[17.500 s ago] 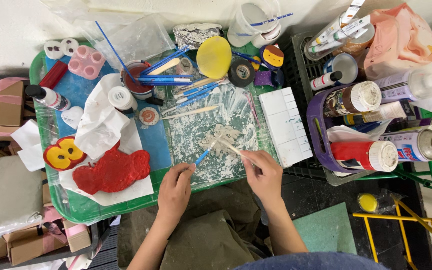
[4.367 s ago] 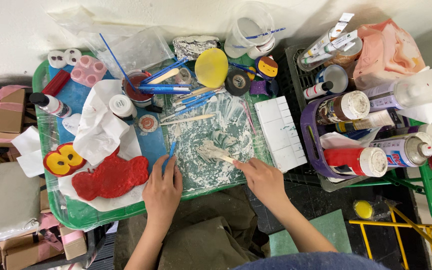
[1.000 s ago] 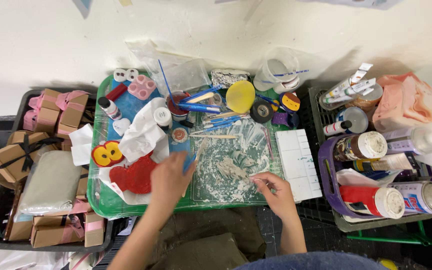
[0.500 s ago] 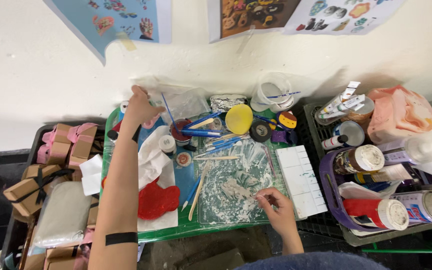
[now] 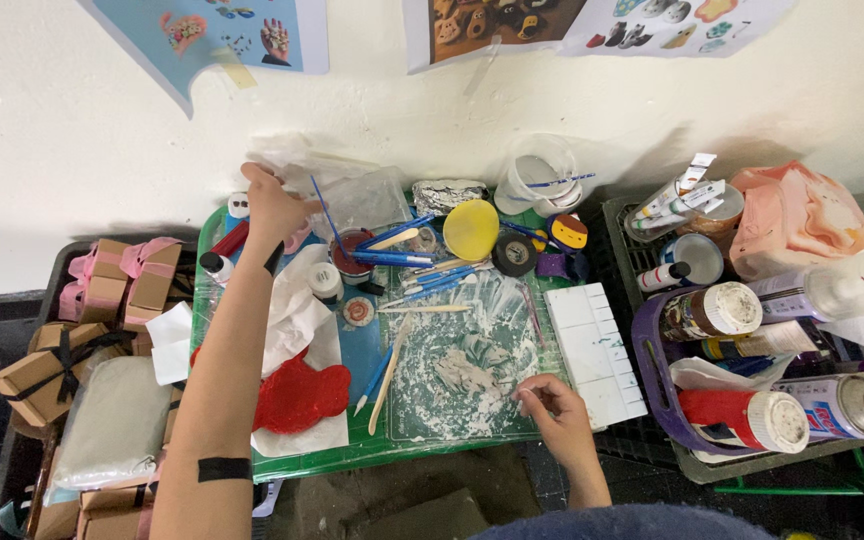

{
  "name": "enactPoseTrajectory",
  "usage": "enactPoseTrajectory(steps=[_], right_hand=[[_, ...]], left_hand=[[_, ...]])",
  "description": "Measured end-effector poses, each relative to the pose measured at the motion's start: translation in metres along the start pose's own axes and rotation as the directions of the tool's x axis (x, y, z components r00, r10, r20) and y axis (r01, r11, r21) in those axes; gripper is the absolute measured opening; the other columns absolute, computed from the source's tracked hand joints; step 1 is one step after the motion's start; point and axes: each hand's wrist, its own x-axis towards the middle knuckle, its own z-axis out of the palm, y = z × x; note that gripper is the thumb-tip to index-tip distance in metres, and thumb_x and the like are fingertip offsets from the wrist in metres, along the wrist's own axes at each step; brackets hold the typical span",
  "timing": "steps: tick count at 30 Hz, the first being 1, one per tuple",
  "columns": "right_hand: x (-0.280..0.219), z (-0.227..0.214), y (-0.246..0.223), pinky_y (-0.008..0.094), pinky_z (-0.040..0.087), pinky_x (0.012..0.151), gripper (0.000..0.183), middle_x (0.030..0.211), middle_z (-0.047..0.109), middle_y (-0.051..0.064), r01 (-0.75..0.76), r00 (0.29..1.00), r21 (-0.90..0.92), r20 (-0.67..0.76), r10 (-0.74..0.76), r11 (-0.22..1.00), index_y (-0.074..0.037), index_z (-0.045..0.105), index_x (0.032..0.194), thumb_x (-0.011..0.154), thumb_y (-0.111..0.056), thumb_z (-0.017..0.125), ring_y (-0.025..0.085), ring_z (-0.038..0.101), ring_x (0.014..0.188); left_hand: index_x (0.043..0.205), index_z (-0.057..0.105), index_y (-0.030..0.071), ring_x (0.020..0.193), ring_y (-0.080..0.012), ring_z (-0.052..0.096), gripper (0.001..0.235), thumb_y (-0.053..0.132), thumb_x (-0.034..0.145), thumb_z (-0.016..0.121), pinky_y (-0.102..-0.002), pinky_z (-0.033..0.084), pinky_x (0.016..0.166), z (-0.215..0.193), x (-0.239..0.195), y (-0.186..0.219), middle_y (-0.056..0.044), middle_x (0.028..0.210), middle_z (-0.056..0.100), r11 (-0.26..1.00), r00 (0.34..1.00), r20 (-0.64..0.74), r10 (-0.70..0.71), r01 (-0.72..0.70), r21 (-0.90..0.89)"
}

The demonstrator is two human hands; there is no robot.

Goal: The person mixes a white substance on a plastic sheet using a wooden stick and their hands, occasionally scraping the stick against the material and handling a plastic bag containing more substance.

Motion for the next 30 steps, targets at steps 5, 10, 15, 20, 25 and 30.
enactPoseTrajectory(steps=[5,10,15,20,25,30], right_hand=[[-0.008,-0.01,0.004,0.026,0.054,0.069,0.007,0.094,0.074,0.006,-0.048,0.997,-0.018,-0.062,0.047,0.999,-0.003,0.07,0.099,0.096,-0.007,0.066,0.011,0.064,0.075],[-0.013,-0.014,0.001,0.026,0.054,0.069,0.007,0.093,0.074,0.007,-0.021,0.998,-0.03,-0.063,0.019,0.999,-0.002,0.07,0.1,0.096,-0.007,0.066,0.011,0.064,0.075],[-0.014,-0.009,-0.002,0.027,0.052,0.066,0.007,0.092,0.075,0.007,-0.045,0.998,-0.05,-0.057,0.042,0.998,-0.003,0.07,0.099,0.097,-0.007,0.065,0.012,0.063,0.073],[-0.014,-0.001,0.002,0.026,0.053,0.066,0.006,0.091,0.074,0.006,-0.028,1.0,-0.07,0.008,0.029,0.997,-0.004,0.069,0.099,0.097,-0.007,0.065,0.011,0.064,0.073],[-0.017,0.0,0.002,0.026,0.053,0.069,0.006,0.093,0.073,0.006,0.024,1.0,-0.016,0.011,-0.024,1.0,-0.002,0.068,0.1,0.098,-0.006,0.064,0.011,0.064,0.076],[-0.018,0.005,0.004,0.026,0.053,0.068,0.006,0.092,0.074,0.006,0.016,1.0,-0.037,0.013,-0.015,0.999,-0.002,0.07,0.1,0.098,-0.006,0.065,0.011,0.063,0.074]], left_hand=[[0.109,0.043,-0.002,0.081,-0.0191,0.074,0.063,0.012,0.074,0.094,-0.031,0.059,0.072,-0.006,0.003,0.008,-0.015,0.088,0.074,0.991,0.992,0.106,-0.069,0.08,-0.105],[0.107,0.055,0.0,0.082,-0.0174,0.073,0.045,0.009,0.082,0.091,-0.03,0.059,0.073,-0.02,0.004,0.03,-0.012,0.09,0.075,0.978,0.998,-0.003,0.057,-0.057,-0.2],[0.107,0.062,0.001,0.085,-0.0155,0.074,0.029,0.004,0.088,0.084,-0.027,0.061,0.074,-0.061,0.0,0.076,-0.009,0.092,0.074,0.955,0.976,-0.069,0.206,-0.216,-0.205],[0.102,0.06,0.001,0.086,-0.0133,0.072,0.023,-0.004,0.093,0.081,-0.027,0.06,0.073,-0.086,-0.006,0.099,-0.006,0.093,0.07,0.925,0.946,-0.201,0.255,-0.299,-0.234],[0.102,0.057,0.001,0.09,-0.0092,0.069,0.024,-0.003,0.099,0.08,-0.024,0.058,0.074,-0.105,-0.016,0.117,-0.001,0.096,0.066,0.874,0.938,-0.274,0.212,-0.308,-0.376],[0.112,0.059,0.0,0.099,-0.008,0.066,0.019,-0.009,0.107,0.075,-0.024,0.061,0.086,-0.151,-0.055,0.167,-0.002,0.105,0.067,0.824,0.878,-0.362,0.313,-0.441,-0.356]])
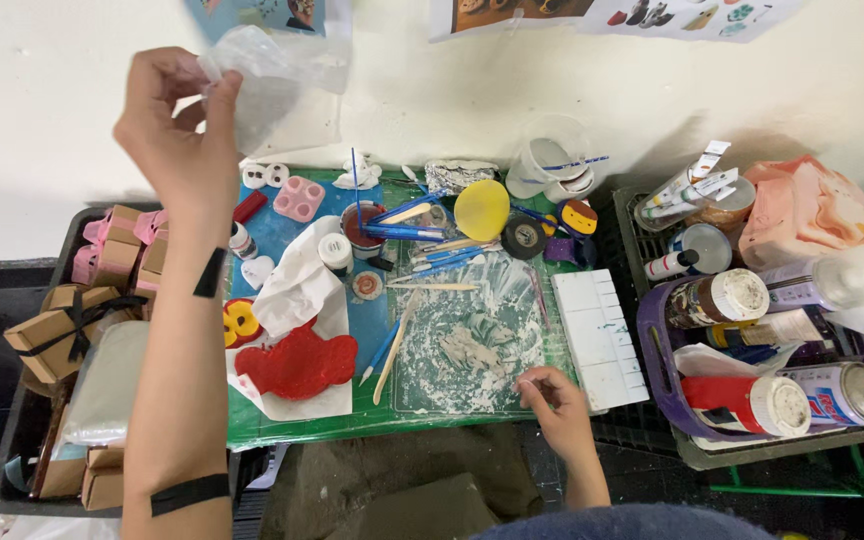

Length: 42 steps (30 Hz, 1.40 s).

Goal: The person mixes a white substance on a plastic sheet using a wooden stick and their hands, occasionally scraping the stick against the material and handling a plastic bag containing more substance.

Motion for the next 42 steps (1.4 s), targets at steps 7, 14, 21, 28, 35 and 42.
enactPoseTrajectory(steps=[7,14,21,28,35,42], right_hand=[[0.008,0.045,-0.024,0.027,0.056,0.082,0.019,0.108,0.072,0.009,0.122,0.975,0.111,0.171,-0.14,0.986,-0.003,0.061,0.12,0.102,-0.01,0.064,0.013,0.066,0.094],[0.045,0.116,-0.001,0.04,0.058,0.082,0.053,0.132,0.061,0.017,-0.152,0.977,0.634,0.212,0.018,0.758,-0.003,0.054,0.136,0.093,-0.027,0.073,0.024,0.065,0.114],[0.043,0.093,0.018,0.033,0.06,0.077,0.047,0.122,0.066,0.014,-0.271,0.932,0.794,0.358,-0.058,0.545,-0.005,0.056,0.132,0.092,-0.016,0.079,0.023,0.067,0.105],[0.045,0.115,-0.007,0.036,0.058,0.084,0.049,0.113,0.063,0.006,-0.103,0.965,0.232,0.258,0.041,0.967,-0.008,0.058,0.126,0.083,0.002,0.079,0.018,0.065,0.102],[0.06,0.116,-0.04,0.034,0.057,0.094,0.066,0.124,0.057,0.005,0.141,0.947,0.083,0.279,-0.159,0.986,-0.012,0.048,0.139,0.08,-0.009,0.077,0.019,0.063,0.111],[0.028,0.112,-0.071,0.041,0.049,0.108,0.045,0.138,0.059,0.012,0.151,0.988,0.321,-0.071,-0.135,0.935,-0.007,0.05,0.142,0.106,-0.034,0.056,0.026,0.058,0.13]], left_hand=[[0.119,0.053,-0.001,0.097,-0.0061,0.06,0.025,-0.007,0.11,0.077,-0.019,0.051,0.08,-0.027,-0.087,0.084,-0.004,0.113,0.059,0.991,0.992,-0.001,-0.123,0.123,-0.054],[0.114,0.061,0.001,0.09,-0.0083,0.063,0.022,-0.007,0.094,0.069,-0.023,0.051,0.077,0.014,-0.244,0.067,-0.006,0.104,0.068,0.688,0.764,0.224,-0.605,0.643,-0.337],[0.125,0.054,0.004,0.101,-0.0118,0.061,0.051,-0.008,0.082,0.078,-0.027,0.05,0.089,0.011,-0.311,0.059,-0.004,0.107,0.061,0.459,0.613,0.508,-0.605,0.79,-0.406],[0.138,0.055,0.003,0.116,-0.0183,0.062,0.055,0.039,0.097,0.059,-0.034,0.05,0.099,-0.011,-0.315,0.016,-0.008,0.125,0.065,0.331,0.398,0.61,-0.685,0.916,-0.226],[0.146,0.05,0.005,0.132,-0.0298,0.056,0.078,0.063,0.096,0.033,-0.046,0.044,0.107,-0.012,-0.324,0.01,-0.013,0.145,0.06,-0.184,0.176,0.668,-0.723,0.883,-0.431],[0.132,0.055,0.006,0.117,-0.0281,0.062,0.047,0.036,0.105,0.033,-0.047,0.05,0.098,0.01,-0.389,-0.03,-0.014,0.129,0.064,-0.095,0.186,0.389,-0.902,0.794,-0.601]])
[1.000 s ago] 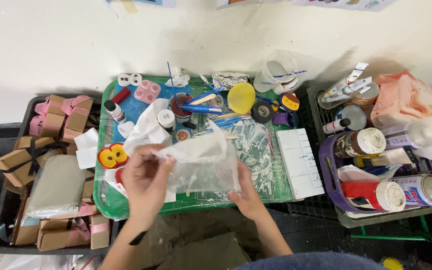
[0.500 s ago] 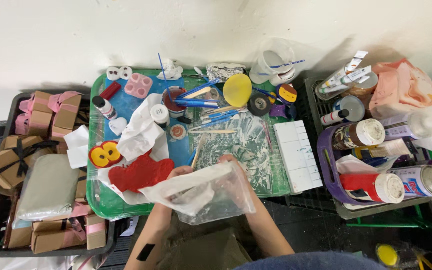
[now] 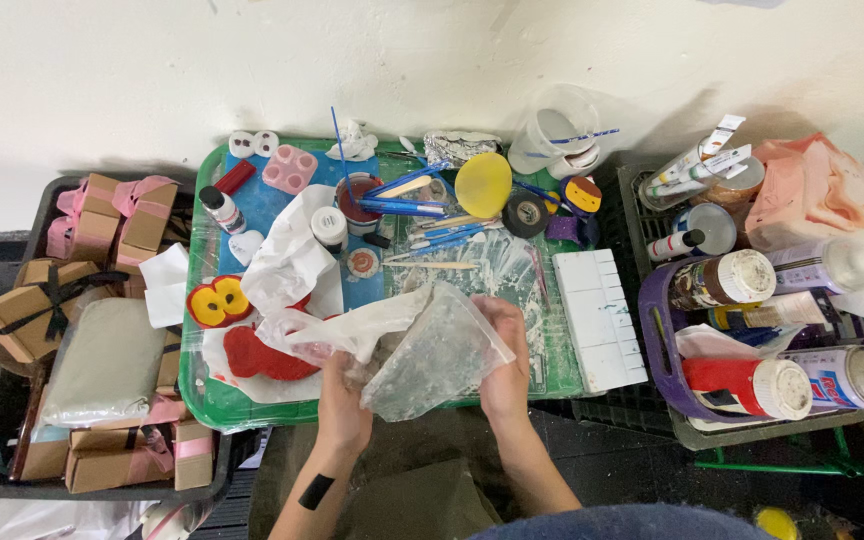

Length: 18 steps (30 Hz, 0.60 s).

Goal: The person mixes a white substance on a plastic sheet using a wooden stick and their hands, occasionally scraping the stick against the material and handling a plastic bag containing more substance.

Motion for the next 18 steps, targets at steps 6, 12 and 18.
enactPoseTrajectory(steps=[6,12,18], right_hand=[[-0.036,0.013,0.02,0.034,0.053,0.098,0.048,0.128,0.069,0.0,-0.262,0.88,0.664,-0.133,0.455,0.7,-0.023,0.06,0.133,0.094,-0.05,0.05,0.017,0.066,0.119],[-0.02,-0.028,0.057,0.029,0.053,0.065,0.01,0.087,0.068,0.003,-0.22,0.974,0.141,-0.023,0.225,0.965,-0.006,0.064,0.094,0.098,-0.013,0.072,0.01,0.062,0.074],[-0.018,-0.027,0.031,0.031,0.042,0.059,0.019,0.083,0.058,0.015,-0.335,0.94,-0.159,-0.128,0.317,0.929,-0.005,0.063,0.113,0.098,-0.011,0.074,0.016,0.053,0.067]], left_hand=[[0.139,0.055,0.002,0.119,-0.029,0.061,0.035,0.017,0.109,0.043,-0.038,0.048,0.1,-0.004,0.004,-0.045,-0.016,0.134,0.064,0.272,0.885,0.214,0.413,-0.344,0.899],[0.144,0.045,0.002,0.13,-0.0249,0.056,0.048,0.031,0.107,0.037,-0.042,0.044,0.111,0.063,-0.013,0.016,-0.011,0.142,0.057,0.948,0.955,-0.148,0.256,-0.279,-0.155],[0.146,0.044,0.001,0.13,-0.0242,0.056,0.05,0.032,0.106,0.039,-0.043,0.043,0.109,0.074,-0.025,0.041,-0.01,0.144,0.056,0.952,0.95,-0.092,0.299,-0.303,-0.044]])
